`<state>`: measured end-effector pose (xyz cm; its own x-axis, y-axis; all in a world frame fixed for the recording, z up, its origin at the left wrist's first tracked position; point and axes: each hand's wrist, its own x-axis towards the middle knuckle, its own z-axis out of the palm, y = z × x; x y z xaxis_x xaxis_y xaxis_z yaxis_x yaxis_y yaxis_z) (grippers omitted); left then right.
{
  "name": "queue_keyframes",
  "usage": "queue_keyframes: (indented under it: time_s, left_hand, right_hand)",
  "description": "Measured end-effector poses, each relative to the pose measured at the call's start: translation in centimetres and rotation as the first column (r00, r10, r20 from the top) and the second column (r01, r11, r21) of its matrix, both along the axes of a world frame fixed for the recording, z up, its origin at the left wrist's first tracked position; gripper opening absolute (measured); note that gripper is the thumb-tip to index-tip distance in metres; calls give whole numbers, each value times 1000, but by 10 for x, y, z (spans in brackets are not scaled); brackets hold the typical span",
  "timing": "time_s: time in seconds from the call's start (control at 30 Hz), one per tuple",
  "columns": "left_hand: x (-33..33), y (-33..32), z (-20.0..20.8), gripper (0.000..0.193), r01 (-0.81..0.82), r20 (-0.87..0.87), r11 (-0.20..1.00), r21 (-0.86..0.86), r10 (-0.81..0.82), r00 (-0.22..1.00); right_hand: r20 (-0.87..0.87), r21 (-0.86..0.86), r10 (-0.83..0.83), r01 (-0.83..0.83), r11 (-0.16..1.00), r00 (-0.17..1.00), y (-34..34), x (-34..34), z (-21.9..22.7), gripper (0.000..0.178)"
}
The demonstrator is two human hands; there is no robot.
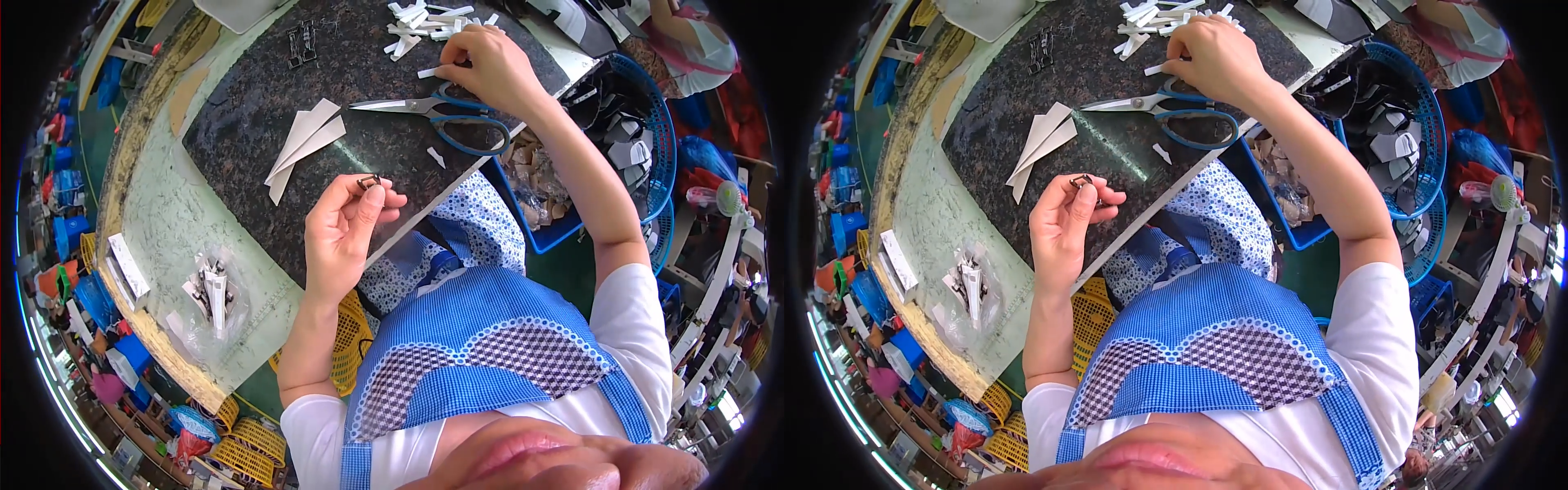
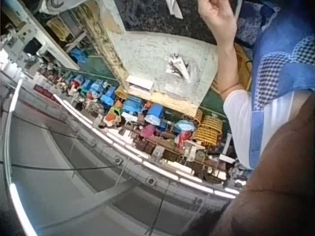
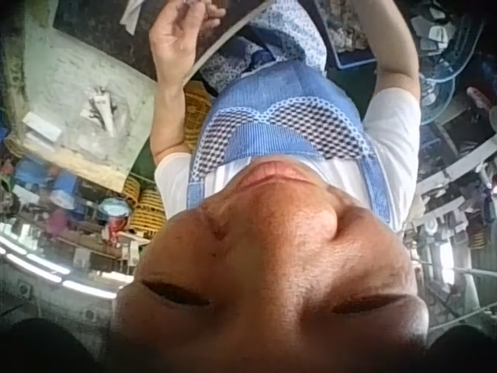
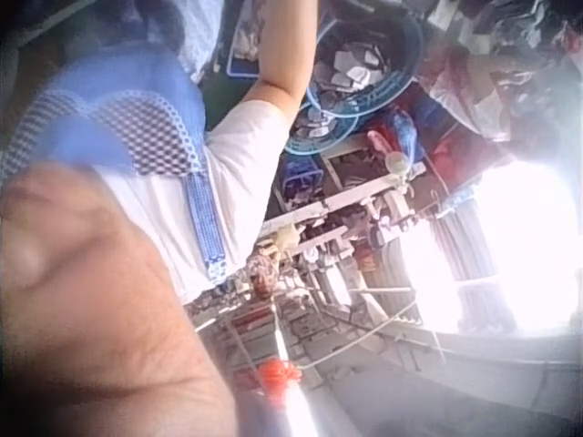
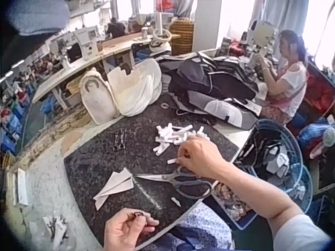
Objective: Assembling metal buckles onto white shoe strips at a factory workbench.
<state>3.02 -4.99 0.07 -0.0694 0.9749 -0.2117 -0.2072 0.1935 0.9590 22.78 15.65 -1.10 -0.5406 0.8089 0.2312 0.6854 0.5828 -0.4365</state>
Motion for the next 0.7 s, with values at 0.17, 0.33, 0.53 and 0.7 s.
queue_keyframes:
  time_s: [0.17, 0.33, 0.53, 0.7]
  left_hand:
    - [-5, 1, 6, 18, -120, -154, 989, 91, 133, 979]
    - [-9, 7, 1, 17, -202, 75, 979, -18, 203, 976]
    - [-2, 18, -1, 14, -274, 144, 962, -9, 272, 951]
    - [5, 20, -8, 17, -283, 50, 951, 127, 279, 959]
  right_hand:
    - [225, 118, 172, -202, 972, 959, 12, -4, -16, 17]
    - [174, 297, 227, -271, 916, 958, 8, -3, -11, 13]
    - [-728, -628, -162, -554, 547, 666, -82, -22, 33, 18]
    - [-698, -714, -373, -551, 432, 611, -112, -33, 26, 19]
